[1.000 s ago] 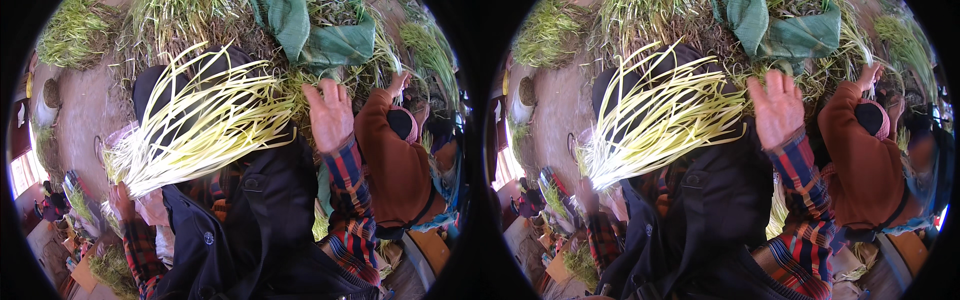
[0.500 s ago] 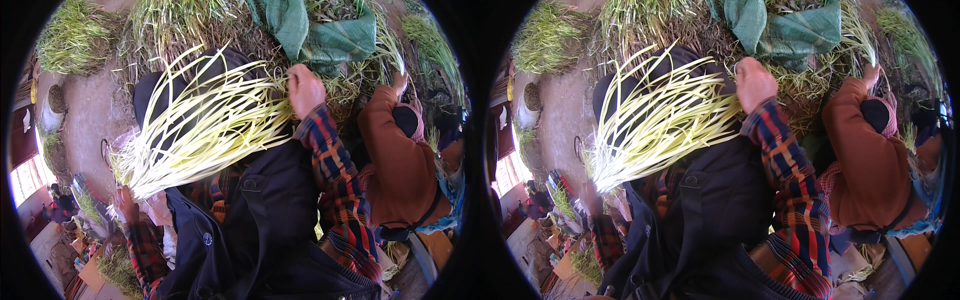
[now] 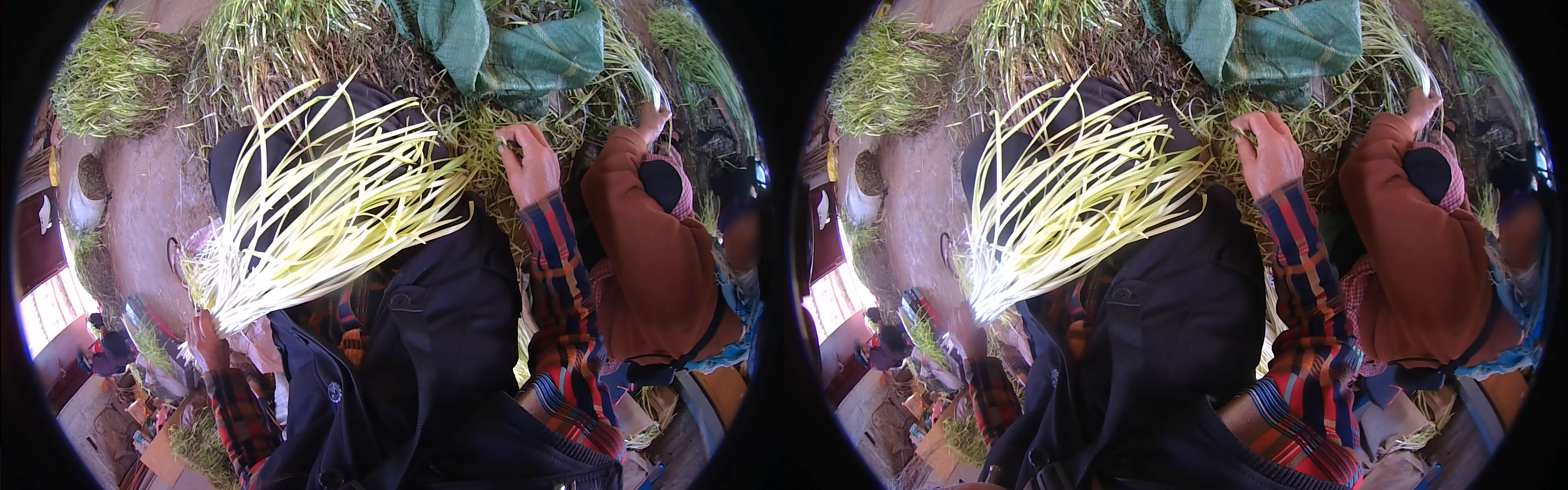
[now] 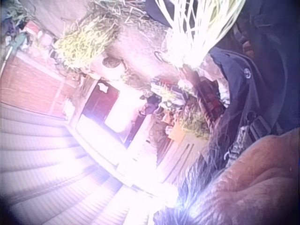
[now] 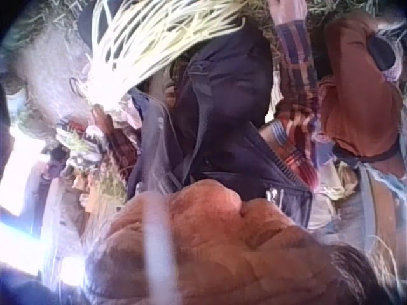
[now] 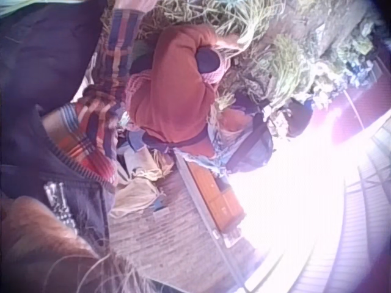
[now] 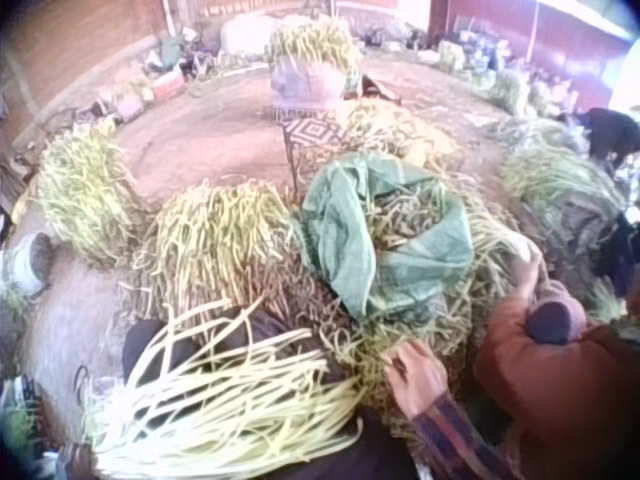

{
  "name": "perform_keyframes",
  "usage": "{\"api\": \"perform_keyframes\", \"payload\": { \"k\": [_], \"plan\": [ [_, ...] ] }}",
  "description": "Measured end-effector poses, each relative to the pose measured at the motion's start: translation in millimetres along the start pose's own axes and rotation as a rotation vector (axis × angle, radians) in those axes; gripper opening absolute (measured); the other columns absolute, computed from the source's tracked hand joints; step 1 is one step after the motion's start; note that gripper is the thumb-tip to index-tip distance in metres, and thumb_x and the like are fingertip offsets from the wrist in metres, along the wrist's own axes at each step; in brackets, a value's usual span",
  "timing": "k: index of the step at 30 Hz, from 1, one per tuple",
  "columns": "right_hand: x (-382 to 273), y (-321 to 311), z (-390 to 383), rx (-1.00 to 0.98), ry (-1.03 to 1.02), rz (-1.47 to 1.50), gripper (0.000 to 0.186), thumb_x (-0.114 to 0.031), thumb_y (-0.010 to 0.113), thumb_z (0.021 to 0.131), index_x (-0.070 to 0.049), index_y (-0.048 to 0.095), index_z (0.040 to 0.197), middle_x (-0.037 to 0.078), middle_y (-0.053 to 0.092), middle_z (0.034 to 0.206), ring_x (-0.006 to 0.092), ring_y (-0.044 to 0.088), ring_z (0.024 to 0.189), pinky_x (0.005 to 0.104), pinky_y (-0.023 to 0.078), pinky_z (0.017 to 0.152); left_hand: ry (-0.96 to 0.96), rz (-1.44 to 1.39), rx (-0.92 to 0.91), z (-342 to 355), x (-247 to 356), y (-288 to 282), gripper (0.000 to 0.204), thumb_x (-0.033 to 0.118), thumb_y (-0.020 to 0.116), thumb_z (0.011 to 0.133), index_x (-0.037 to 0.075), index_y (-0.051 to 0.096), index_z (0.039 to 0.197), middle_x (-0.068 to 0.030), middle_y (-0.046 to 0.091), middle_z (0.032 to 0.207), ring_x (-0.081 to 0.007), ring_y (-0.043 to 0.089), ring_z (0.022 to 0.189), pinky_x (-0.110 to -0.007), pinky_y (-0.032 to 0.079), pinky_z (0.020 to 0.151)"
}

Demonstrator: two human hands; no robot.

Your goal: The person gathers long, pale plant stems into a bundle, aligns them by hand, and ties them with a red plastic tie. The person then places the finished bundle on a nearby pile.

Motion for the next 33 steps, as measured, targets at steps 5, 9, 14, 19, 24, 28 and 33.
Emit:
{"api": "perform_keyframes", "payload": {
  "k": [5, 9, 14, 19, 24, 28, 33],
  "plan": [
    [-0.6, 0.2, -18.4, -0.163, 0.223, -0.020, 0.014, -0.020, 0.067, 0.092, -0.006, 0.065, 0.092, 0.013, 0.067, 0.082, 0.0353, 0.065, 0.077, 0.0429, 0.050, 0.067, -0.001, 0.025, 0.001, -0.3, -0.1, 0.5, 0.040, -0.006, 0.058, 0.076, -0.001, 0.057, 0.116, -0.0173, 0.057, 0.087, -0.0384, 0.057, 0.080, -0.048, 0.046, 0.071],
    [-8.3, 3.4, -14.8, -0.100, 0.172, -0.009, 0.012, -0.016, 0.068, 0.090, -0.009, 0.066, 0.100, 0.012, 0.069, 0.091, 0.0328, 0.066, 0.082, 0.0422, 0.052, 0.072, -0.004, 0.037, -0.007, 1.1, 1.0, -2.3, 0.040, -0.005, 0.058, 0.076, -0.001, 0.057, 0.116, -0.0178, 0.057, 0.088, -0.0392, 0.057, 0.080, -0.049, 0.046, 0.071],
    [-40.9, 8.1, -15.1, -0.128, -0.099, 0.192, 0.030, -0.009, 0.069, 0.086, -0.015, 0.066, 0.115, 0.006, 0.068, 0.099, 0.0286, 0.066, 0.086, 0.0399, 0.053, 0.077, 0.005, 0.033, 0.013, 0.9, 2.5, -4.2, 0.040, -0.004, 0.059, 0.076, -0.001, 0.057, 0.115, -0.0180, 0.058, 0.088, -0.0392, 0.057, 0.080, -0.049, 0.047, 0.071],
    [-66.6, 11.2, -16.9, -0.170, -0.397, 0.090, 0.025, -0.007, 0.074, 0.079, -0.012, 0.070, 0.103, 0.004, 0.061, 0.096, 0.0262, 0.063, 0.087, 0.0377, 0.052, 0.077, -0.006, 0.017, 0.024, 0.9, 0.7, -2.1, 0.041, -0.005, 0.059, 0.075, 0.000, 0.057, 0.116, -0.0176, 0.058, 0.088, -0.0388, 0.058, 0.080, -0.048, 0.047, 0.071],
    [-66.5, 21.1, -18.8, -0.129, -0.452, -0.031, 0.019, -0.003, 0.071, 0.077, -0.008, 0.063, 0.094, 0.007, 0.060, 0.094, 0.0282, 0.063, 0.086, 0.0397, 0.051, 0.074, -0.003, 0.046, -0.004, -2.0, -1.5, 0.3, 0.041, -0.006, 0.057, 0.075, 0.000, 0.057, 0.115, -0.0167, 0.058, 0.089, -0.0379, 0.058, 0.083, -0.048, 0.046, 0.072],
    [-51.2, 31.1, -14.5, -0.066, -0.048, 0.041, 0.016, -0.004, 0.065, 0.083, -0.008, 0.055, 0.096, 0.011, 0.061, 0.090, 0.0309, 0.062, 0.072, 0.0415, 0.050, 0.064, -0.042, 0.028, -0.054, -4.1, -3.8, 3.7, 0.041, -0.006, 0.057, 0.075, 0.001, 0.057, 0.116, -0.0164, 0.057, 0.090, -0.0374, 0.058, 0.085, -0.048, 0.046, 0.073],
    [-37.7, 21.7, -8.1, -0.096, 0.106, 0.266, 0.025, -0.003, 0.067, 0.088, -0.005, 0.056, 0.110, 0.011, 0.065, 0.086, 0.0278, 0.066, 0.075, 0.0373, 0.053, 0.069, -0.014, 0.030, -0.026, -3.3, -4.5, 6.0, 0.044, -0.007, 0.058, 0.073, 0.001, 0.058, 0.116, -0.0161, 0.057, 0.090, -0.0371, 0.058, 0.084, -0.048, 0.046, 0.072]
  ]
}}
Point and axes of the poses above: each hand's wrist, its own z-axis towards the middle knuckle, its own y-axis out of the palm, x = y × z, the point moved 2 cm from there along z, towards the middle knuckle
